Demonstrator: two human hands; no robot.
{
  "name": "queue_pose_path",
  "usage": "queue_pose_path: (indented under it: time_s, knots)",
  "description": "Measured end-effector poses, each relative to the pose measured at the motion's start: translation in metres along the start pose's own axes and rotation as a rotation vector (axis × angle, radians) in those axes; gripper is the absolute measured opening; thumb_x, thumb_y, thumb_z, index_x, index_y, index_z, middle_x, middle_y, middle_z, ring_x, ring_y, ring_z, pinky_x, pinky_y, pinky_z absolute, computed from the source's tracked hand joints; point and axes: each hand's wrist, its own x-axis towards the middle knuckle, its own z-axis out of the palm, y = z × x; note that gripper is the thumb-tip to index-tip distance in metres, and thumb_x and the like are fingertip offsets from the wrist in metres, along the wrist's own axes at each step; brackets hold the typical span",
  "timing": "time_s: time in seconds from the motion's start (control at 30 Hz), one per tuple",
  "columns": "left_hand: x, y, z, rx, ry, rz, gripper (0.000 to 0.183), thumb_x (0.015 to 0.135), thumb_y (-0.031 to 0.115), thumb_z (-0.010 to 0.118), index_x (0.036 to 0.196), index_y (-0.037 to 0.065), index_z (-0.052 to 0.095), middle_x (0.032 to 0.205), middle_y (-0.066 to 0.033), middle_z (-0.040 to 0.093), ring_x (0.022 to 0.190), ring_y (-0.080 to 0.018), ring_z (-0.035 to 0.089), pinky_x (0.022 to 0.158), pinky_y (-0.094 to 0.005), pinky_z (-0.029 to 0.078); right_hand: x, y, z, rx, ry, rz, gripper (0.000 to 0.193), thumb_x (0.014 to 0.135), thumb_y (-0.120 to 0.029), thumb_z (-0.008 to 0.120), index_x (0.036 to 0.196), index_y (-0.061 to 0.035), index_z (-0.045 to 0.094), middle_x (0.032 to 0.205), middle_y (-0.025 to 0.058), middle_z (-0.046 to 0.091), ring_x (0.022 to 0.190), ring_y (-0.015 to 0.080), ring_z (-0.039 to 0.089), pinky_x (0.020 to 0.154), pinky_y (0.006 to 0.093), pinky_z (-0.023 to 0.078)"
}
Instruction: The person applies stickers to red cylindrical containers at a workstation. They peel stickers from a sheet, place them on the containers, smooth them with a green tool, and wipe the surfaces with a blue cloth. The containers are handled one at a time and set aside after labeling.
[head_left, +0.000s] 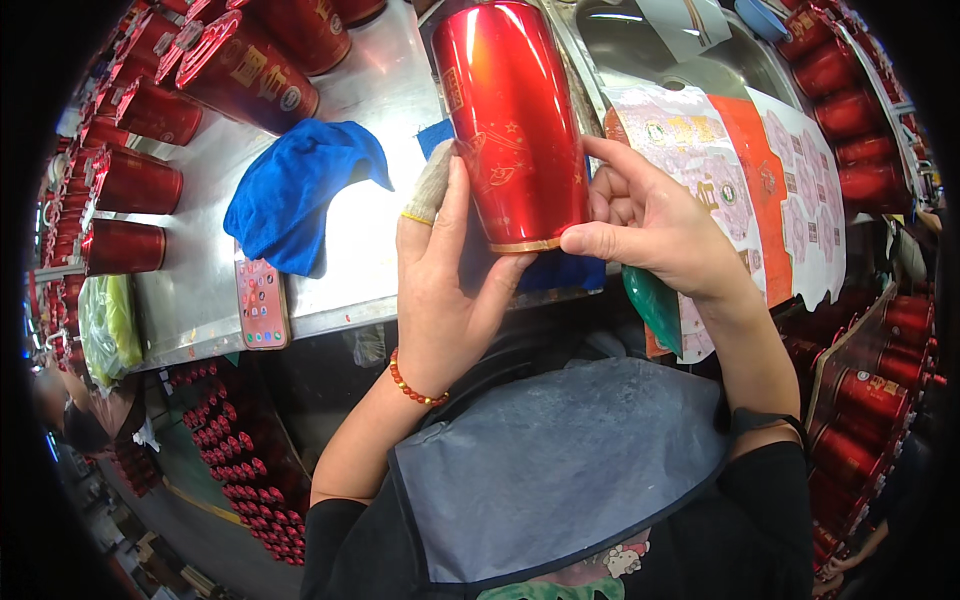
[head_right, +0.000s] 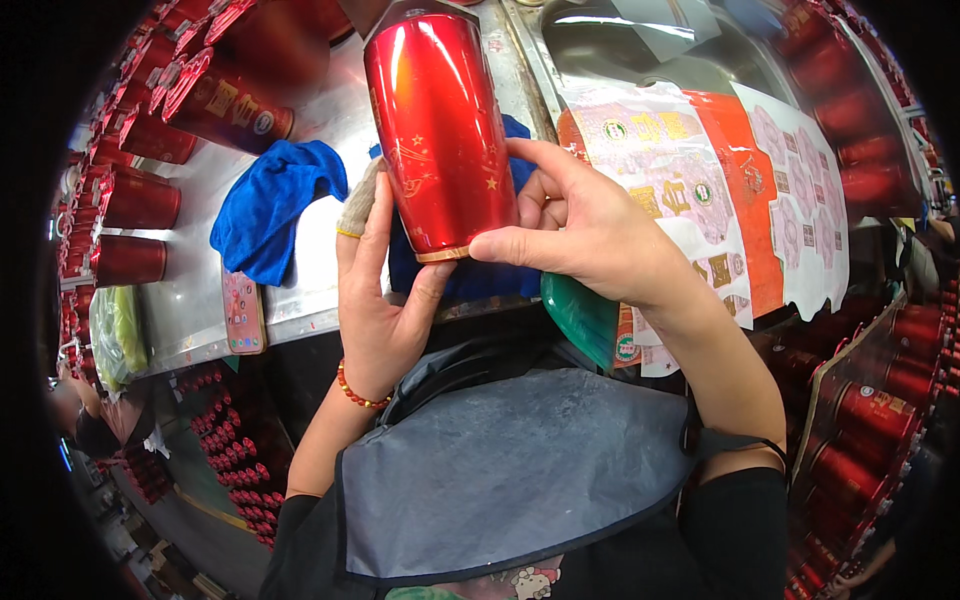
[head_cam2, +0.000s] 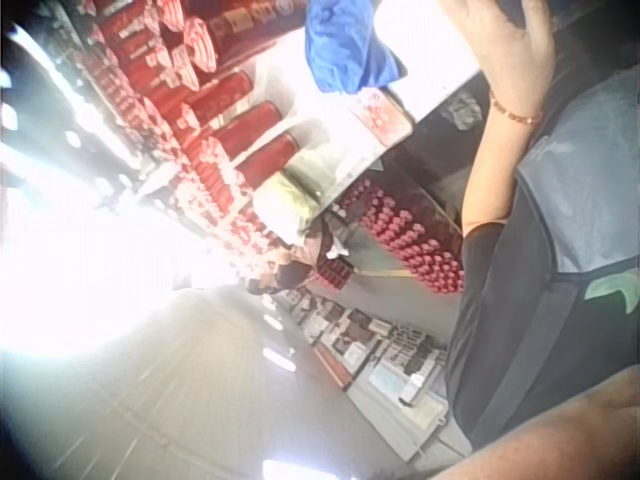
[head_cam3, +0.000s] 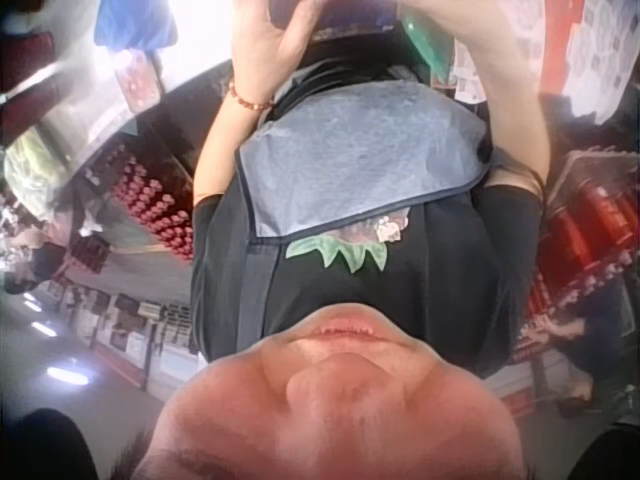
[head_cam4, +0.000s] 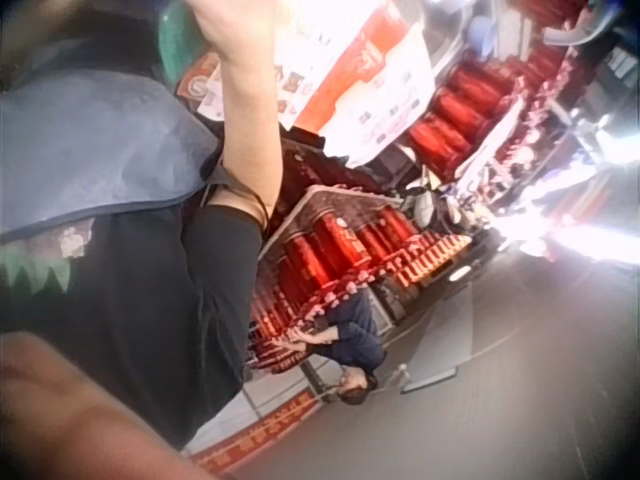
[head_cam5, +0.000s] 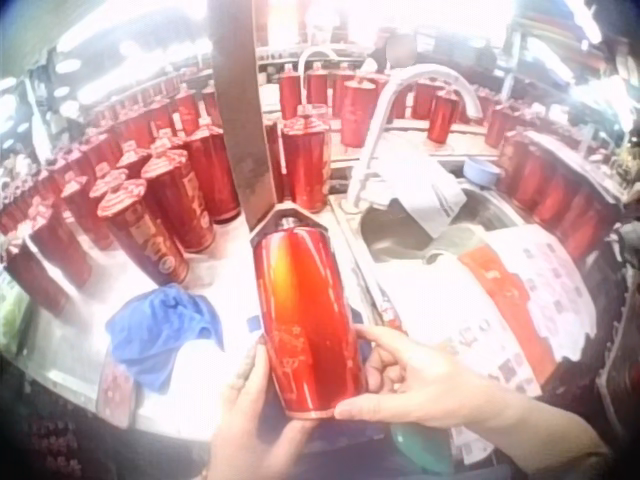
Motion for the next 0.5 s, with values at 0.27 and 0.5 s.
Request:
queue_pose_path:
  time_s: [0.27, 0.5]
  knots:
    - [-0.001, 0.001, 0.001, 0.024, -0.011, -0.014, 0.085, 0.086, 0.011, 0.078, 0.156, -0.004, 0.033, 0.155, -0.0252, 0.041, 0.140, -0.0402, 0.042, 0.116, -0.0453, 0.034, 0.000, 0.001, 0.001, 0.112, 0.012, 0.007, 0.085, 0.083, -0.020, 0.088, 0.150, 0.0054, 0.041, 0.083, -0.0032, 0.055, 0.073, 0.0027, 0.052, 0.063, 0.0175, 0.041]
    - [-0.003, -0.002, 0.000, -0.019, -0.024, -0.048, 0.083, 0.088, 0.011, 0.076, 0.157, -0.003, 0.032, 0.156, -0.0235, 0.040, 0.140, -0.0393, 0.041, 0.116, -0.0445, 0.033, -0.006, -0.014, -0.008, 0.222, 0.014, 0.097, 0.080, 0.091, -0.021, 0.078, 0.154, 0.0052, 0.035, 0.092, -0.0004, 0.055, 0.069, 0.0034, 0.053, 0.060, 0.0157, 0.043]
